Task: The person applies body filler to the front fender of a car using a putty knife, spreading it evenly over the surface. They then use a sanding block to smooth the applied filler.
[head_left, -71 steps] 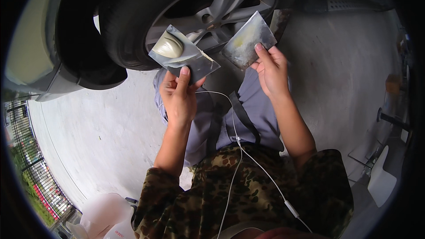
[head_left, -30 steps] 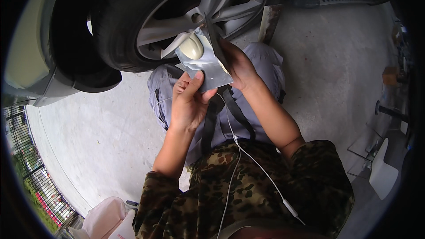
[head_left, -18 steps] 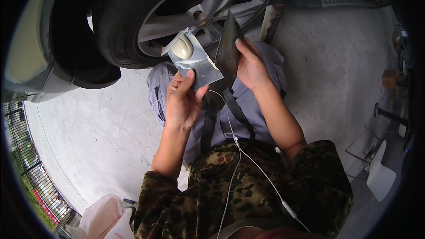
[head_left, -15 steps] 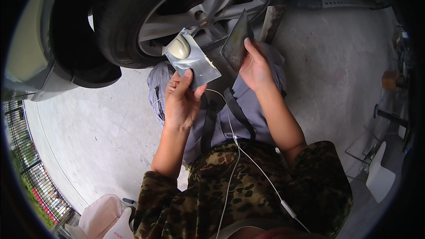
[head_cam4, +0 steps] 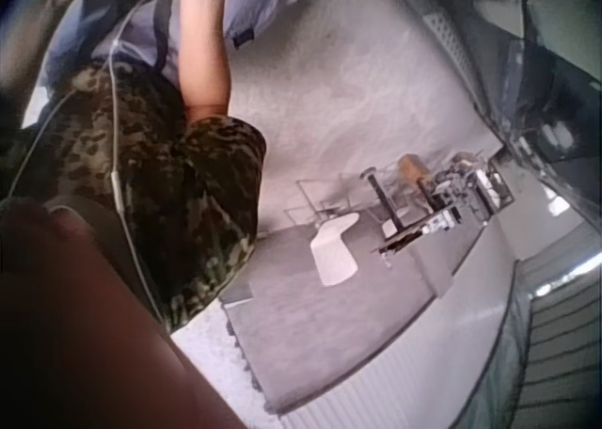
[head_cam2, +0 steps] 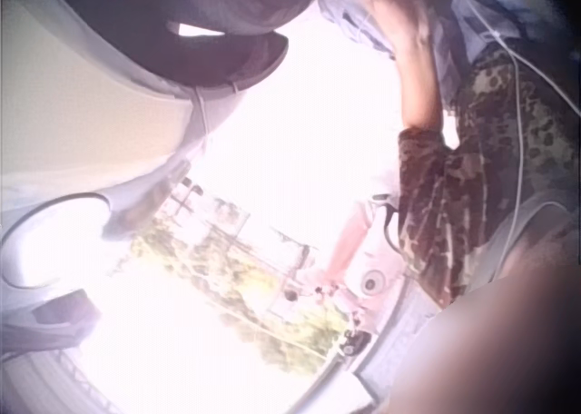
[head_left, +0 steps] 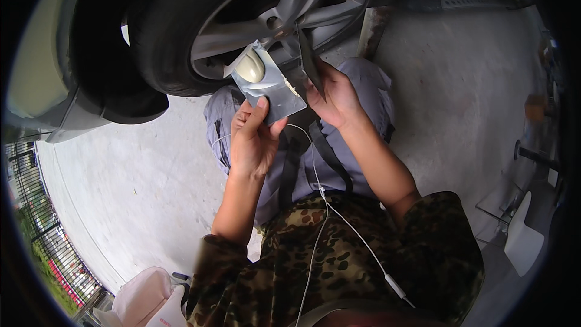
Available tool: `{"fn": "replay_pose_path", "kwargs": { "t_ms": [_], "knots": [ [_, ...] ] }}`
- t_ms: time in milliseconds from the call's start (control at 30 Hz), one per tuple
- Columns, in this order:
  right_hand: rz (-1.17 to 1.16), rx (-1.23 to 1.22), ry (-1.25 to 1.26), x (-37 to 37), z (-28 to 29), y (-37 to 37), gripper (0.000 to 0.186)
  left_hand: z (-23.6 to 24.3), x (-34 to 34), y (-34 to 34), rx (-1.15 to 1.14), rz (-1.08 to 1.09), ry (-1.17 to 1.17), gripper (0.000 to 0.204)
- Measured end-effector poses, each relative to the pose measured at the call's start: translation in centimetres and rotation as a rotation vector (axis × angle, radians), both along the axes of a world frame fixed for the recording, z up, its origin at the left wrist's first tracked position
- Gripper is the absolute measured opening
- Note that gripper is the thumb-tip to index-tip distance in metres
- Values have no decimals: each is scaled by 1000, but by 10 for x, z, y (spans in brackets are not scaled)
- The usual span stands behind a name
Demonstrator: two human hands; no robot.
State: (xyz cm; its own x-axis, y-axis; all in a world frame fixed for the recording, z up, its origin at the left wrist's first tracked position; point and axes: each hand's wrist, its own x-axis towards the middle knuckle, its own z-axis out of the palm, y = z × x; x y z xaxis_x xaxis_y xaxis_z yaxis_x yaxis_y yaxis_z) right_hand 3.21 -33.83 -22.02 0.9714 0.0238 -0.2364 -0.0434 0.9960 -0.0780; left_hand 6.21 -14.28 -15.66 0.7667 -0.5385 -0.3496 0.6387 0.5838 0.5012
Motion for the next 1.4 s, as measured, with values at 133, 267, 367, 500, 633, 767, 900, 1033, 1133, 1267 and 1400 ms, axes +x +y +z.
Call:
{"fn": "replay_pose_path", "kwargs": {
  "t_ms": [133, 267, 367, 500, 633, 767, 900, 1033, 1133, 1267, 1400],
  "knots": [
    [28, 68, -215, 14, -19, -1, 24, 1, -3, -10, -13, -56, 8, 33],
    [95, 69, -353, 25, -20, -1, 24, 4, -8, -17, -29, -91, -7, 32],
    [79, 79, -376, 33, -13, 2, 23, 5, -11, -22, -2, -96, 15, 30],
    [103, -146, -48, 34, -5, 9, 30, 5, -11, -23, -23, -109, 28, 30],
    [115, -282, -101, 33, -5, 6, 32, 6, -13, -20, -3, -96, 28, 31],
    [107, -445, -125, 29, -16, -2, 35, 6, -12, -17, 18, -91, 37, 32],
    [170, -502, -245, 22, -30, -12, 40, 5, -11, -14, 16, -84, 34, 31],
    [263, -582, -292, 13, -38, -27, 47, 5, -9, -9, 13, -79, 42, 30],
    [348, -660, -332, 8, -41, -36, 59, 5, -8, -6, 19, -70, 41, 30],
    [421, -685, -311, -1, -41, -49, 48, 5, -6, 0, 39, -44, 27, 30],
    [482, -827, -279, -10, -40, -66, 44, 6, -2, 9, 79, -19, -8, 29]
  ]
}}
